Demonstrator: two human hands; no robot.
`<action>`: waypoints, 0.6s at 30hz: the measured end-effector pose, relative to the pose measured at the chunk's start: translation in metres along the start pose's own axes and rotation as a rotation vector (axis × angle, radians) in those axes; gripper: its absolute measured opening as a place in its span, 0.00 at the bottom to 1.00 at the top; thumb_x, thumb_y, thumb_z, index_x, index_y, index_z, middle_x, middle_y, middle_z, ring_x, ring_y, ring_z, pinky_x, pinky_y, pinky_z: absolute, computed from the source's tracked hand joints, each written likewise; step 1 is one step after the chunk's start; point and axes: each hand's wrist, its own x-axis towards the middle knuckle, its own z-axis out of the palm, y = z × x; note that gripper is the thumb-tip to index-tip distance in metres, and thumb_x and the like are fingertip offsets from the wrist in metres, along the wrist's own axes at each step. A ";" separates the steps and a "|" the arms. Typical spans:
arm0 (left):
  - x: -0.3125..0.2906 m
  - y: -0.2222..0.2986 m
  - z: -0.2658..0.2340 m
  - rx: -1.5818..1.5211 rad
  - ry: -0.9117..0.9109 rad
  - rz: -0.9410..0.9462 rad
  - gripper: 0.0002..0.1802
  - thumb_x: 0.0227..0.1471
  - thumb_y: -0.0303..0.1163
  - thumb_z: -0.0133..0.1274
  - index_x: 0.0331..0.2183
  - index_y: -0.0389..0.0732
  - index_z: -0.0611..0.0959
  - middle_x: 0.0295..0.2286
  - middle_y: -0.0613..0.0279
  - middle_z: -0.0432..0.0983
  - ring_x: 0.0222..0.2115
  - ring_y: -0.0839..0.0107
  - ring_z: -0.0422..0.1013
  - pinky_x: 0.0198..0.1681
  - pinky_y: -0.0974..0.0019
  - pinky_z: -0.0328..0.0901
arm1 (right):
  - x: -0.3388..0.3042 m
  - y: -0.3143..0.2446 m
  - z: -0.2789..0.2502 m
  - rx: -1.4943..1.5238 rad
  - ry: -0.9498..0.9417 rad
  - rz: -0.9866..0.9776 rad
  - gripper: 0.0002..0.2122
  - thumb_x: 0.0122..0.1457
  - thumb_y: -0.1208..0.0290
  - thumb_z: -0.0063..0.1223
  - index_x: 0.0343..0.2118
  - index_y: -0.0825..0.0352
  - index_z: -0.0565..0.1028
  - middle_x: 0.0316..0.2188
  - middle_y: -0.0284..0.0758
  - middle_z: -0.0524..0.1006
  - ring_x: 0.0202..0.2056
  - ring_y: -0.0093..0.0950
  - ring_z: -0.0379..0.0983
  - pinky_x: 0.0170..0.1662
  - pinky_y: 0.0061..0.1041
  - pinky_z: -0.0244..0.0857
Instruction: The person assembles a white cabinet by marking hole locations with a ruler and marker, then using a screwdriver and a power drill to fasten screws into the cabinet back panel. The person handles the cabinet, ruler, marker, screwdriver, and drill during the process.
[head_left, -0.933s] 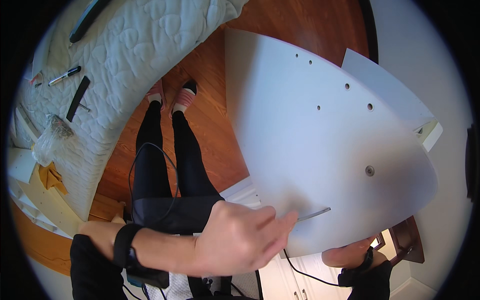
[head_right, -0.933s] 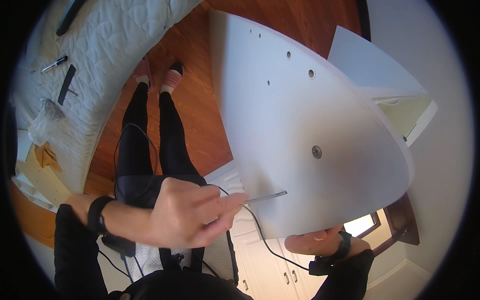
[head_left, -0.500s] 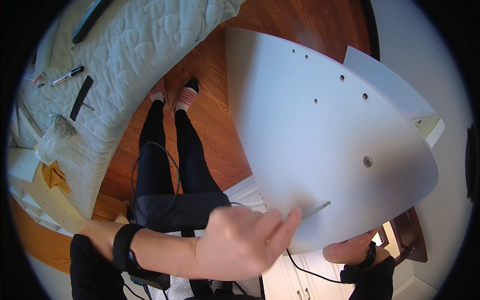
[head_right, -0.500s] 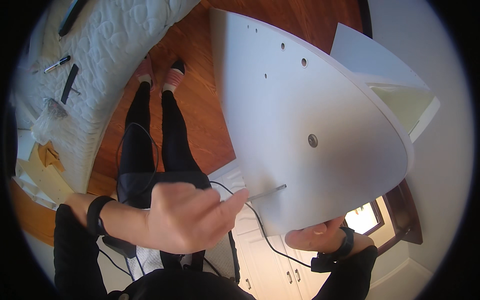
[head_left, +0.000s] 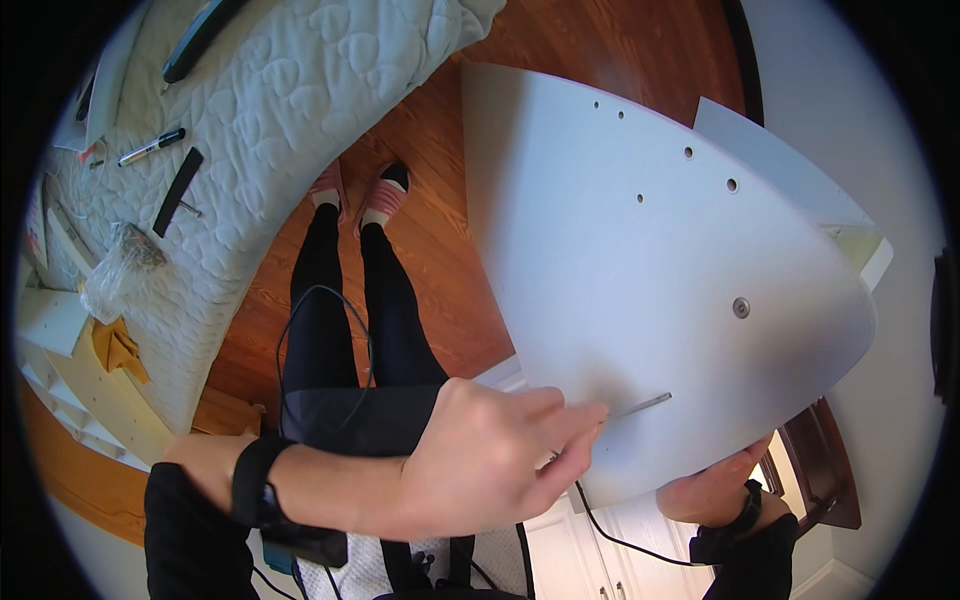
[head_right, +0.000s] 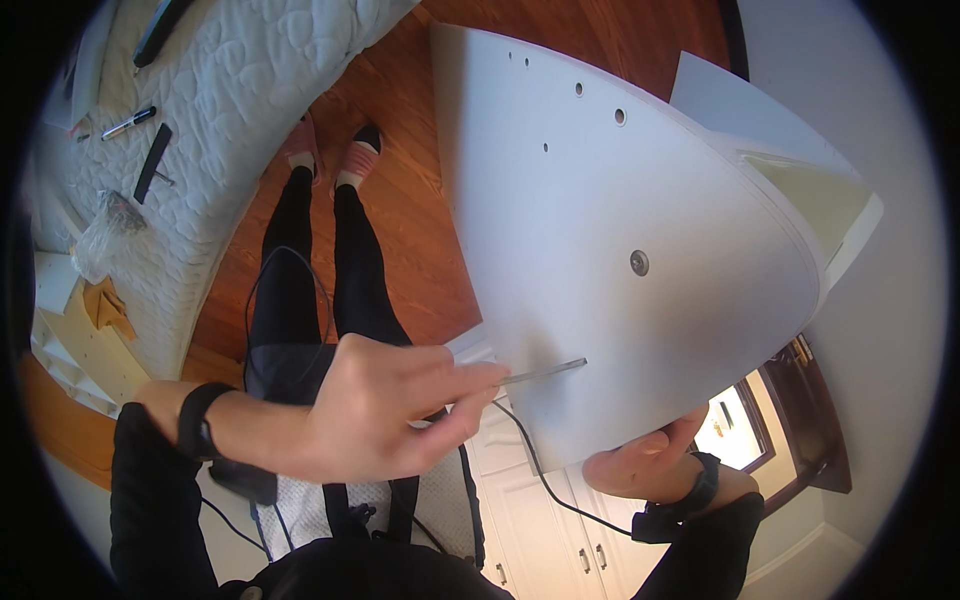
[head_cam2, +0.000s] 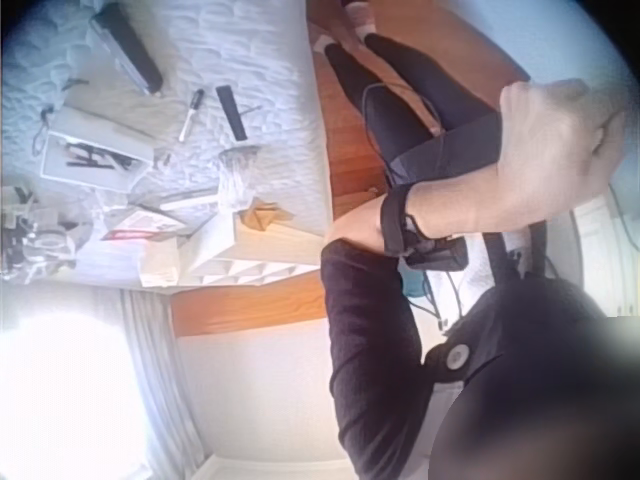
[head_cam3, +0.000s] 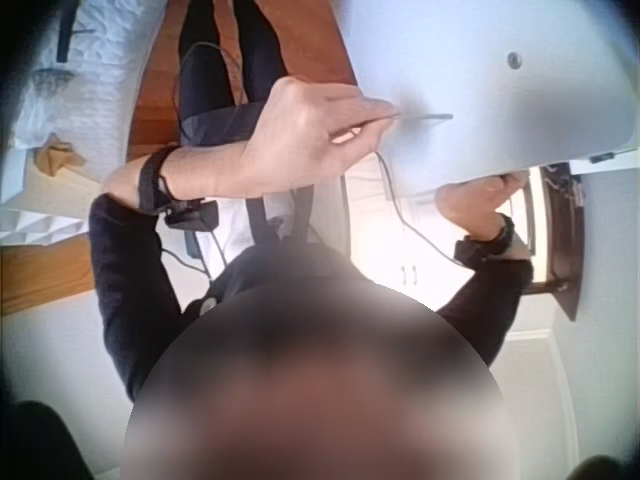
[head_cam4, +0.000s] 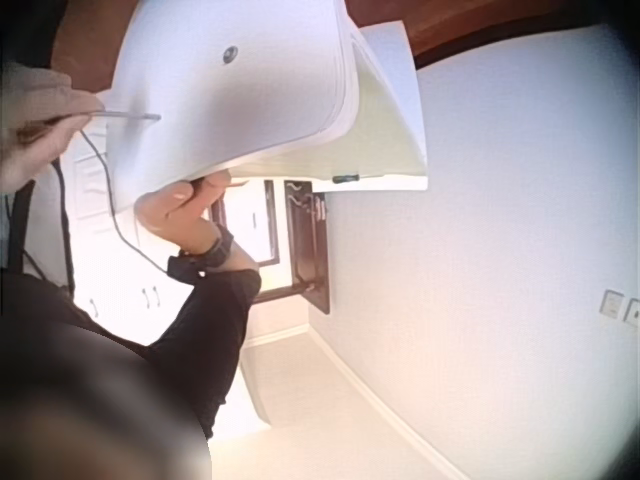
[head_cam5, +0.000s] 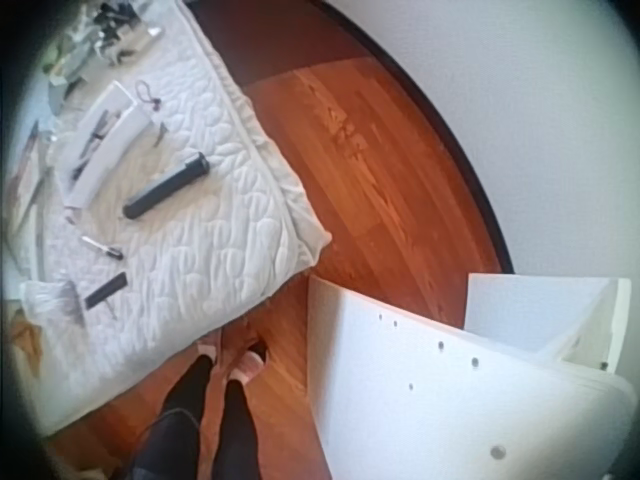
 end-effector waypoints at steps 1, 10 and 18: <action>0.002 0.004 -0.002 -0.364 -0.104 -0.360 0.12 0.51 0.26 0.56 0.39 0.33 0.86 0.15 0.74 0.64 0.15 0.84 0.60 0.17 0.79 0.53 | 0.002 -0.001 -0.001 -0.111 -0.023 -0.007 0.24 0.67 0.47 0.37 0.43 0.69 0.64 0.39 0.38 0.74 0.38 0.23 0.73 0.41 0.20 0.67; -0.002 0.008 -0.005 0.510 0.117 0.485 0.17 0.38 0.24 0.55 0.35 0.27 0.84 0.16 0.69 0.62 0.13 0.80 0.57 0.16 0.74 0.54 | 0.010 -0.018 -0.002 -0.226 -0.028 0.008 0.24 0.66 0.47 0.39 0.44 0.70 0.65 0.34 0.33 0.74 0.32 0.18 0.70 0.37 0.15 0.63; -0.002 0.009 -0.005 -0.402 -0.140 -0.398 0.11 0.53 0.28 0.56 0.38 0.33 0.84 0.14 0.72 0.62 0.14 0.84 0.61 0.16 0.78 0.54 | -0.001 -0.012 -0.016 -0.289 -0.116 0.038 0.17 0.62 0.59 0.46 0.42 0.70 0.72 0.42 0.40 0.72 0.44 0.34 0.65 0.49 0.33 0.56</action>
